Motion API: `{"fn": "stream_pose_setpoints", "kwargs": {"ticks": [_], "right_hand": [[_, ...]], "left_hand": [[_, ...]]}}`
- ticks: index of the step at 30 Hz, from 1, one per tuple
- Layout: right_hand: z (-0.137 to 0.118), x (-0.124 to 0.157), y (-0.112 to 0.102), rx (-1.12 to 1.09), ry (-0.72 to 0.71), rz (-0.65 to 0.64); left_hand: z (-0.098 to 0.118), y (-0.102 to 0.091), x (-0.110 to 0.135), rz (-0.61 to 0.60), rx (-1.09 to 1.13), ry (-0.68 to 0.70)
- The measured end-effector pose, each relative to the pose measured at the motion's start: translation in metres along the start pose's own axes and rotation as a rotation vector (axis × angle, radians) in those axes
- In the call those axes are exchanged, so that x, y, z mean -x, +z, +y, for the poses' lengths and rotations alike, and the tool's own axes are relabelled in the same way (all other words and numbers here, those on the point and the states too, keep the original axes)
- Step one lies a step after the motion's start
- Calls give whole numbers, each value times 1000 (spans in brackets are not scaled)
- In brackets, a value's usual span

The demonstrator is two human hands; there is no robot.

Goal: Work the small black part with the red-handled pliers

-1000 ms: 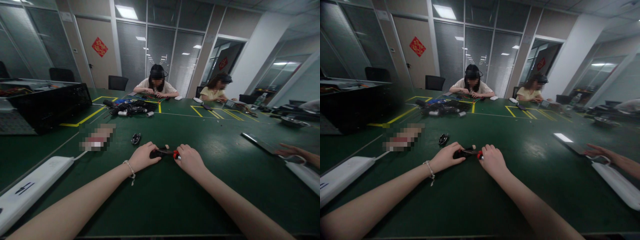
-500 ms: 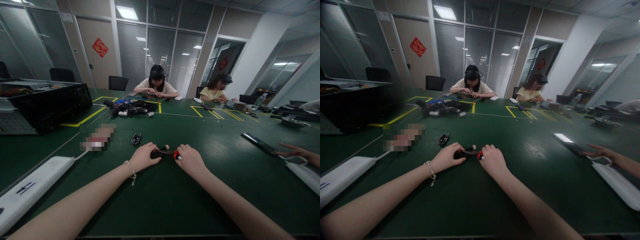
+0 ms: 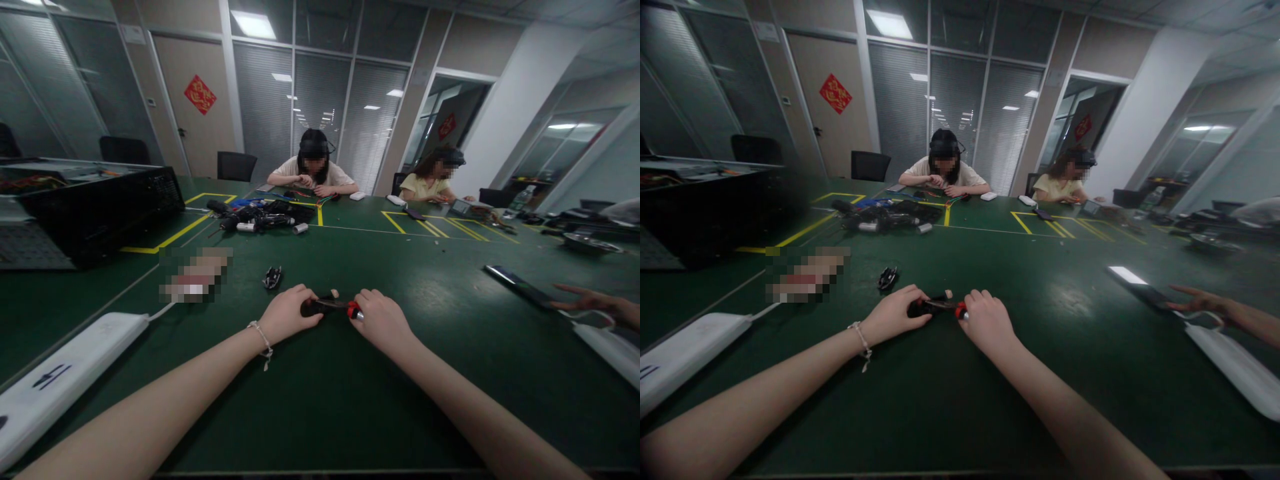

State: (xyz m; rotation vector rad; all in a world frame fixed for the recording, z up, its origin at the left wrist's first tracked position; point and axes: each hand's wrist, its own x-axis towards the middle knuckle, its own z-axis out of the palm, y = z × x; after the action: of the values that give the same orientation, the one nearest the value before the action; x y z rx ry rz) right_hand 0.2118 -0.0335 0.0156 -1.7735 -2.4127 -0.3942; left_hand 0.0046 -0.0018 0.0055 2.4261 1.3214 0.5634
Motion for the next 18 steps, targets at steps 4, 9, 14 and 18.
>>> {"fn": "stream_pose_setpoints", "kwargs": {"ticks": [4,9,14,18], "right_hand": [[-2,0,-1,25,-9,13],[-3,0,-3,40,-13,9],[-1,-1,-1,37,-12,14],[-1,-1,-2,41,-4,-4]], "left_hand": [[0,1,0,1,-3,5],[-1,2,0,17,-10,9],[-2,3,-1,27,-15,6],[-2,3,-1,19,-24,9]]}}
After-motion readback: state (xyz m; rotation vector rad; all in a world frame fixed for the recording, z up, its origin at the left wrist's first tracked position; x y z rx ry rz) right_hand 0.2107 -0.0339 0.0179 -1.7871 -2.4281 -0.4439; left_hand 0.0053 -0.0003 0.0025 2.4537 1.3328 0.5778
